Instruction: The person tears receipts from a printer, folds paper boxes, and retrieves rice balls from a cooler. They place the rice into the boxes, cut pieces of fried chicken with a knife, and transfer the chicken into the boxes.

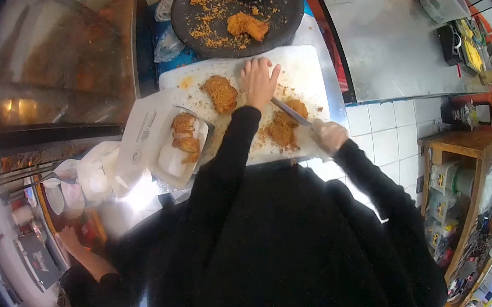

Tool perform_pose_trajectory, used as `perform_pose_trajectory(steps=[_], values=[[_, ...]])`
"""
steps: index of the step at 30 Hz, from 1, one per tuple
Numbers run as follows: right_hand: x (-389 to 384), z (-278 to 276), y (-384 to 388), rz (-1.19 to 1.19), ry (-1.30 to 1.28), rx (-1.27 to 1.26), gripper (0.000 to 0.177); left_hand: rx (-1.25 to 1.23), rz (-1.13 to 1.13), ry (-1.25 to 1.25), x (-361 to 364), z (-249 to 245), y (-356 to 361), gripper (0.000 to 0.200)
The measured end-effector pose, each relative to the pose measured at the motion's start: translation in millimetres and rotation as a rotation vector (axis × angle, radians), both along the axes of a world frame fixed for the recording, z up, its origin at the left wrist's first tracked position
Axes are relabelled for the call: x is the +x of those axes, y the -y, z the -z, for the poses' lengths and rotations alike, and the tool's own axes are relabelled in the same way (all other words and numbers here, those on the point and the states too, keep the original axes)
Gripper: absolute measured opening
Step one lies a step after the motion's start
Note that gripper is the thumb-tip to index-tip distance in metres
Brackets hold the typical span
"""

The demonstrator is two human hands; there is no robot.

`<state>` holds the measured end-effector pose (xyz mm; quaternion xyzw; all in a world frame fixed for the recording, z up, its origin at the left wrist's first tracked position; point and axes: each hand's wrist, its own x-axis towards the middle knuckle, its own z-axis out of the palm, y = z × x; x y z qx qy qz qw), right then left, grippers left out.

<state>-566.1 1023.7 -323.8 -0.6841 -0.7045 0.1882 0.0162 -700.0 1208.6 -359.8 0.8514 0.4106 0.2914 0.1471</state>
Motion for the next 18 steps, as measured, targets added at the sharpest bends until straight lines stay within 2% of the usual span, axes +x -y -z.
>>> perform_pose_trajectory(steps=[2,3,6,7,9,11,13,14,16,18], values=[[5,-49,-12,0.029,0.045,-0.205,0.024,-0.008,-0.153,0.141,1,-8,9,0.02],[6,-53,-12,0.006,0.039,-0.178,0.025,-0.028,-0.155,0.148,4,-4,9,0.02],[11,9,-13,0.003,0.027,-0.11,0.021,0.032,-0.182,-0.005,-1,9,7,0.021],[10,16,-15,0.033,-0.042,-0.11,0.021,0.081,-0.165,-0.055,-3,7,4,0.021],[13,26,-20,0.009,-0.007,-0.068,0.02,0.063,-0.16,-0.073,-6,2,0,0.021],[9,12,-19,-0.002,0.024,-0.029,0.02,0.044,-0.143,-0.096,-10,-3,2,0.021],[11,-19,-23,-0.138,0.188,-0.177,0.023,-0.042,-0.14,-0.008,-12,-13,6,0.022],[6,-21,-11,-0.129,0.151,-0.175,0.025,-0.042,-0.14,-0.009,-16,-17,10,0.022],[-15,1,18,0.088,-0.315,-0.263,0.026,-0.033,-0.052,0.074,-29,-21,25,0.024],[-41,30,38,0.006,-0.1,0.254,0.023,-0.021,-0.007,0.058,-34,-4,26,0.024]])
